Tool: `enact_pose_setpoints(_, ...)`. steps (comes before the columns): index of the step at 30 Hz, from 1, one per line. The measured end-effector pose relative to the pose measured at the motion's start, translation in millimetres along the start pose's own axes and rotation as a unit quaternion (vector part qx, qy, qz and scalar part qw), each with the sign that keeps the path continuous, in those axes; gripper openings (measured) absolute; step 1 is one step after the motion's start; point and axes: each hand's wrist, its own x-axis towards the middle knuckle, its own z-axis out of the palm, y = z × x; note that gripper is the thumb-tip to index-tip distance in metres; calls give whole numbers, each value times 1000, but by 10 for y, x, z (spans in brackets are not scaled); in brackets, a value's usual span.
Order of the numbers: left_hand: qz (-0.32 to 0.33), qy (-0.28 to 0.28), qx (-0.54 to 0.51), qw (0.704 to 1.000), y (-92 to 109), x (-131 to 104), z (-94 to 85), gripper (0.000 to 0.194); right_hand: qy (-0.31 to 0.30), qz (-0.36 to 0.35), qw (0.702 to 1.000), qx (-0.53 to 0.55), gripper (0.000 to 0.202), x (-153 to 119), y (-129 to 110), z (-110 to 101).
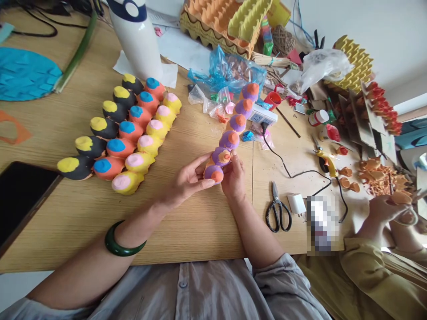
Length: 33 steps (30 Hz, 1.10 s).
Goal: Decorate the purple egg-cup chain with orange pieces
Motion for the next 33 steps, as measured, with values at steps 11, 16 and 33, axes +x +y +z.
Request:
enact_pose_setpoints(11,-67,23,-78,994,36,6,25,67,-9,-93,992,-83,21,-158,-60,44)
enact_pose_setpoints(16,-71,51,-97,991,15,11,34,62,-6,-118,984,-135,23,-184,-24,38)
enact_pose_setpoints(33,-82,-21,-97,992,3,-14,23,57,7,-114,984,-138,24,-184,-62,66)
